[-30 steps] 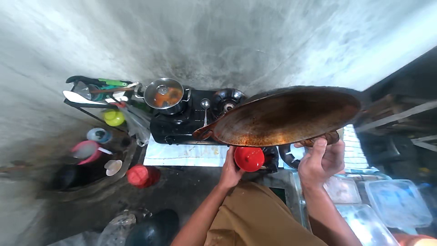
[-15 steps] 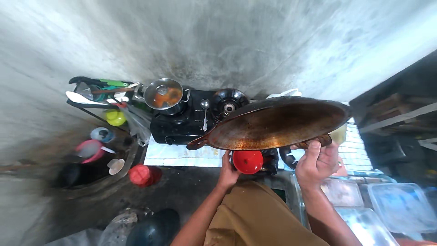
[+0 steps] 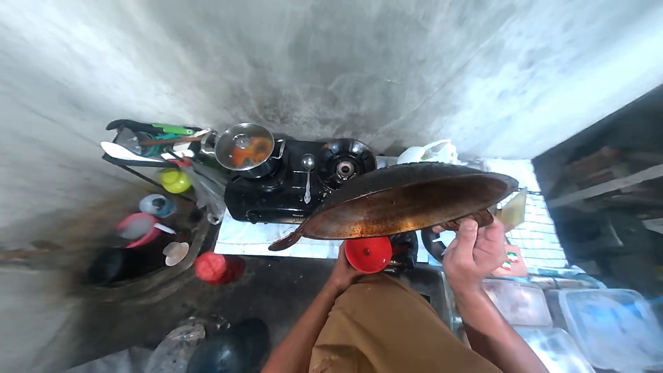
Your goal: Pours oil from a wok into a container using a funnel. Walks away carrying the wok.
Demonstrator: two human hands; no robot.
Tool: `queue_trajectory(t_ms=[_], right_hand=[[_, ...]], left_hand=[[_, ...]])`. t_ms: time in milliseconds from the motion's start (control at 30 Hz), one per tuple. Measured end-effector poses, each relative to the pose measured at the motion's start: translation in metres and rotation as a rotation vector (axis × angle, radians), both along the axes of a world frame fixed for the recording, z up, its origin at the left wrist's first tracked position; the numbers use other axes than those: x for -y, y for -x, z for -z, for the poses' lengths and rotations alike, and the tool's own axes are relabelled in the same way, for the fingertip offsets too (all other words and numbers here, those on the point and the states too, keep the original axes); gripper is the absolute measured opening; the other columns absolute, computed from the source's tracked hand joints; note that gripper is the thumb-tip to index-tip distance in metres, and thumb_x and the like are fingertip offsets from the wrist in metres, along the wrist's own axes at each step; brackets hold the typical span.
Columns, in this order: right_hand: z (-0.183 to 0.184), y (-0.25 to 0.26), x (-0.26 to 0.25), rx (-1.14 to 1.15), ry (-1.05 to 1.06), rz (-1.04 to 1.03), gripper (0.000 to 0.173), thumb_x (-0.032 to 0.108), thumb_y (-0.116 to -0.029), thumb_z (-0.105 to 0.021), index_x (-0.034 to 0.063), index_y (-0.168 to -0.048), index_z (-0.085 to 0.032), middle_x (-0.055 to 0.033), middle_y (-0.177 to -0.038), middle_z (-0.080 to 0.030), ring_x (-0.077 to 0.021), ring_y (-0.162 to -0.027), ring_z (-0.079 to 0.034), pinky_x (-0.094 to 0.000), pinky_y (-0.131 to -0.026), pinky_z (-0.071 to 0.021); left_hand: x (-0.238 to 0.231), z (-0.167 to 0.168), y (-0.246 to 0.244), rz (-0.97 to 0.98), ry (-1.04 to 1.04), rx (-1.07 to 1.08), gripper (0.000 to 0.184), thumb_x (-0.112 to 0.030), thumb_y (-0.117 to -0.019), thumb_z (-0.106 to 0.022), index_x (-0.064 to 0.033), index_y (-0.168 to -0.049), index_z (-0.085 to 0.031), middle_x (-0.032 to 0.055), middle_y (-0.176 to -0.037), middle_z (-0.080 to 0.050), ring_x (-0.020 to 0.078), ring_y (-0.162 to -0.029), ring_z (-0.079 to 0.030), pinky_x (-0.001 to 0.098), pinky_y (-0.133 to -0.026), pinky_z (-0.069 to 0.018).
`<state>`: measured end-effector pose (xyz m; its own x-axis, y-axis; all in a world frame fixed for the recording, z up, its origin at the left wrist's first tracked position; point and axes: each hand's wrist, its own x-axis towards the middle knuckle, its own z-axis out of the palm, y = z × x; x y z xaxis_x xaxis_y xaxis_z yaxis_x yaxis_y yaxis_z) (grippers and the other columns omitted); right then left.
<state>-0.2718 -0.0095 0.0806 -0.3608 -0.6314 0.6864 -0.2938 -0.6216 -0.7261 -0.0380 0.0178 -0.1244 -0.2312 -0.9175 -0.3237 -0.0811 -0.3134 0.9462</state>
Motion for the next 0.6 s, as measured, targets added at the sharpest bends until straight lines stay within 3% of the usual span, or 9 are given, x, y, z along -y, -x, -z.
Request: queue_trajectory(t_ms=[100, 167, 233, 333, 600], right_hand=[[0.003, 0.006, 0.003, 0.019, 0.003, -0.021, 0.018, 0.009, -0.1070, -0.049, 0.0096, -0.120, -0.061, 0.0059, -0.095, -0.073, -0.0103, -0.075, -0.073, -0.0316, -0.067, -0.0656], [0.004, 0.010, 0.005, 0.024, -0.005, -0.034, 0.018, 0.010, -0.1074, -0.049, 0.0100, -0.121, -0.061, 0.0059, -0.096, -0.072, -0.0102, -0.075, -0.073, -0.0315, -0.067, -0.0654], [0.005, 0.015, 0.006, 0.030, -0.014, -0.036, 0.018, 0.010, -0.1076, -0.048, 0.0096, -0.121, -0.061, 0.0051, -0.095, -0.072, -0.0111, -0.075, -0.073, -0.0322, -0.066, -0.0656], [0.006, 0.021, 0.009, 0.022, -0.023, -0.026, 0.018, 0.010, -0.1078, -0.047, 0.0075, -0.120, -0.060, 0.0050, -0.095, -0.072, -0.0106, -0.075, -0.072, -0.0318, -0.066, -0.0653], [0.010, 0.035, 0.020, 0.021, -0.026, -0.058, 0.018, 0.008, -0.1072, -0.047, 0.0080, -0.120, -0.060, 0.0045, -0.095, -0.072, -0.0117, -0.074, -0.073, -0.0323, -0.065, -0.0655]], left_hand=[[0.000, 0.010, 0.002, 0.015, 0.027, 0.060, 0.121, -0.021, -0.0603, -0.099, 0.0004, -0.155, -0.027, 0.0110, -0.141, -0.058, 0.0111, -0.128, -0.058, 0.0294, -0.111, -0.0480], [0.000, 0.016, 0.004, 0.034, 0.024, 0.165, 0.100, -0.027, -0.0650, -0.096, 0.0026, -0.145, -0.043, 0.0106, -0.132, -0.065, 0.0110, -0.122, -0.061, 0.0297, -0.108, -0.0487], [0.000, 0.021, 0.007, 0.060, 0.026, 0.253, 0.085, -0.032, -0.0711, -0.091, 0.0023, -0.138, -0.052, 0.0115, -0.127, -0.067, 0.0123, -0.119, -0.063, 0.0313, -0.108, -0.0487], [0.002, 0.020, 0.013, 0.061, 0.030, 0.305, 0.078, -0.032, -0.0757, -0.088, 0.0016, -0.138, -0.053, 0.0125, -0.128, -0.067, 0.0144, -0.121, -0.062, 0.0332, -0.109, -0.0477], [0.002, 0.032, 0.022, 0.042, 0.113, 0.355, 0.075, -0.037, -0.0767, -0.086, 0.0032, -0.133, -0.058, 0.0158, -0.126, -0.067, 0.0185, -0.122, -0.062, 0.0361, -0.110, -0.0466]])
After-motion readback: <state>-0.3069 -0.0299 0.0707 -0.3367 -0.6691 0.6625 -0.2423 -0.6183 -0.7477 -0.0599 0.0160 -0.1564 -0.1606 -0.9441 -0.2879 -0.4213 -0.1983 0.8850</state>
